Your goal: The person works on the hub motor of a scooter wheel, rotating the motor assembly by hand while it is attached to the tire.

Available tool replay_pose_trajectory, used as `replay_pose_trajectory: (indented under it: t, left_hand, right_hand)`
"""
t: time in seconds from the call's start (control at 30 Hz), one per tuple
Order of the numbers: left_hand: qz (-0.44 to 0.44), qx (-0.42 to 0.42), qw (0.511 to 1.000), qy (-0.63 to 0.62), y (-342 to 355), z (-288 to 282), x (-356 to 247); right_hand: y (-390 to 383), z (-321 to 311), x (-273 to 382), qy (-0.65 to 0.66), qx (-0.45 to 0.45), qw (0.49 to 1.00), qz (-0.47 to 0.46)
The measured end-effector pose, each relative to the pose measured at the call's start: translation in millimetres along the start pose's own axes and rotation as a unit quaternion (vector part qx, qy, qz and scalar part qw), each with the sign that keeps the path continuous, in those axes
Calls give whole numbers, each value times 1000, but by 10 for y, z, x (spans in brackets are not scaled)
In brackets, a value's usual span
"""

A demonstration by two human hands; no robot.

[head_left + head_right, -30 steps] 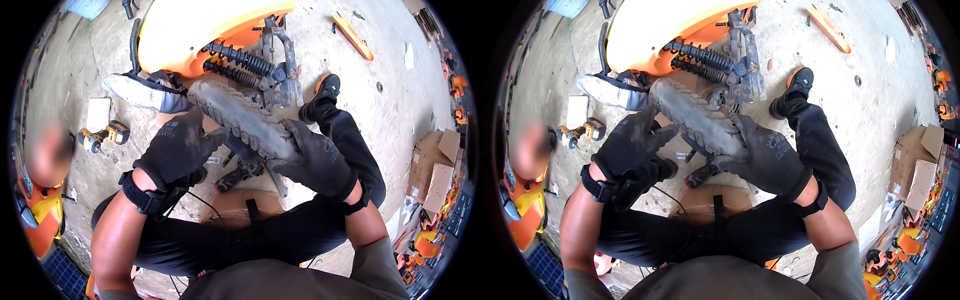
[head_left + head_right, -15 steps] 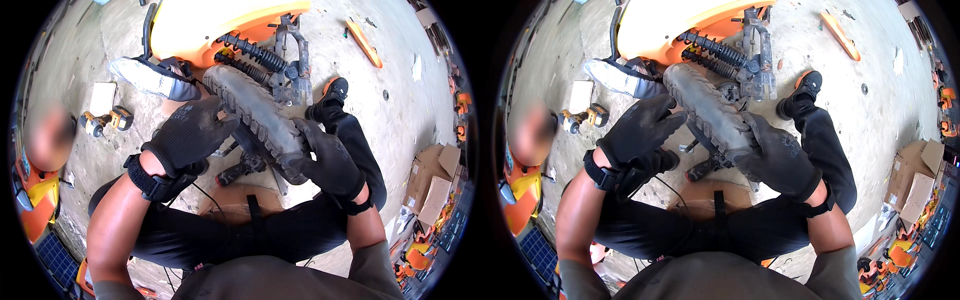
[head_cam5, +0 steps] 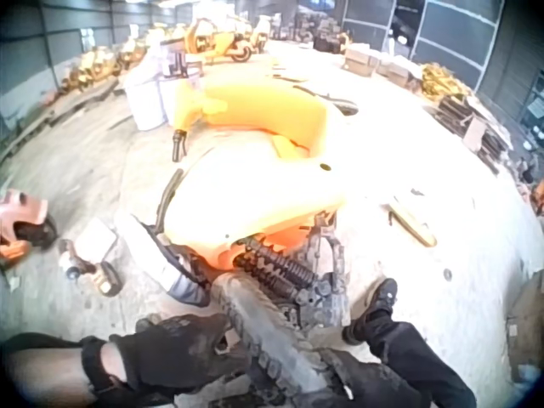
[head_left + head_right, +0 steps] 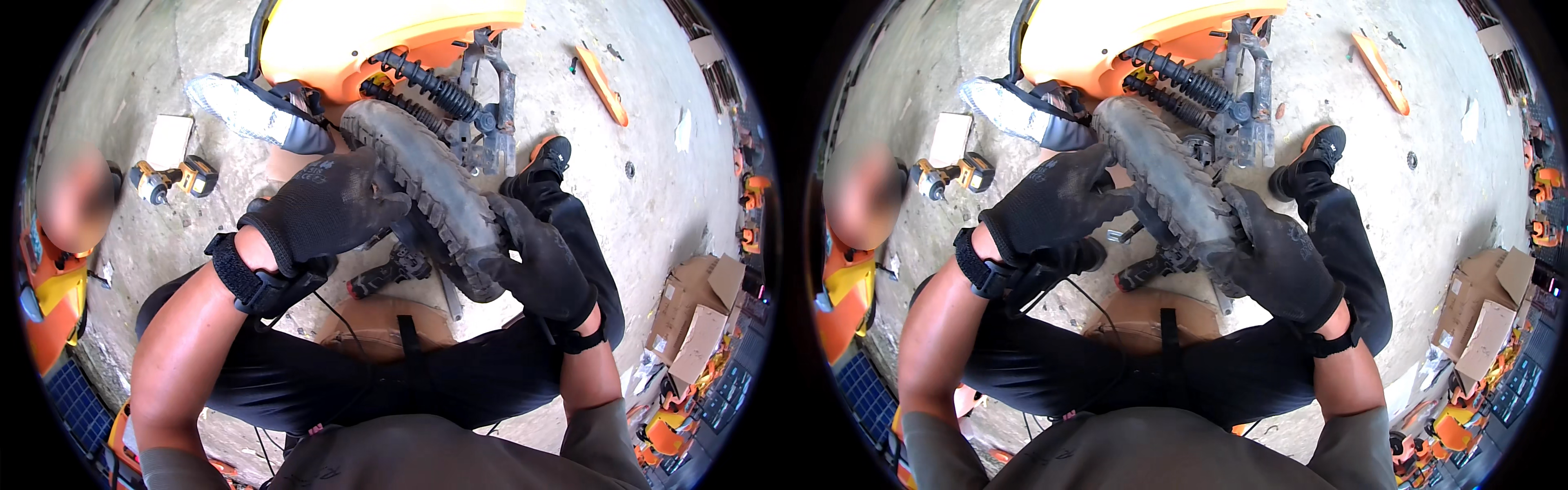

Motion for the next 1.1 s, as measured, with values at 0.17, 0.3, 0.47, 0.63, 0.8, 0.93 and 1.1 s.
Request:
replay_pose_trajectory:
  t: [0.17, 0.3, 0.47, 0.63, 0.8, 0.93, 1.1]
  left_hand:
    - [11, -7, 999, 35, -23, -1, -20]
    - [-57, 27, 997, -39, 15, 25, 17]
    - [-28, 15, 999, -2, 14, 30, 18]
    - [-25, -6, 999, 20, 6, 26, 22]
    - [-56, -1, 998, 38, -2, 20, 43]
    - [-81, 9, 996, 25, 12, 15, 42]
    - [-81, 14, 996, -17, 13, 17, 56]
  right_hand:
    - [3, -10, 16, 4, 1, 1000, -3]
    - [-1, -10, -4, 6, 0, 1000, -1]
    - [9, -14, 21, 17, 7, 1000, -7]
    - [4, -3, 24, 31, 13, 999, -10]
    - [-5, 23, 5, 36, 22, 999, -8]
    - [-6, 29, 8, 27, 22, 999, -12]
    - [12, 58, 27, 51, 16, 998, -35]
Point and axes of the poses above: each hand's wrist, its own y-axis towards the middle knuckle, its own z-axis out of the palm, x = y × z, the point moved 8 cm from there along y, towards the middle knuckle, and after that the axes turned 14 degrees about x, right-handed, at the moved point
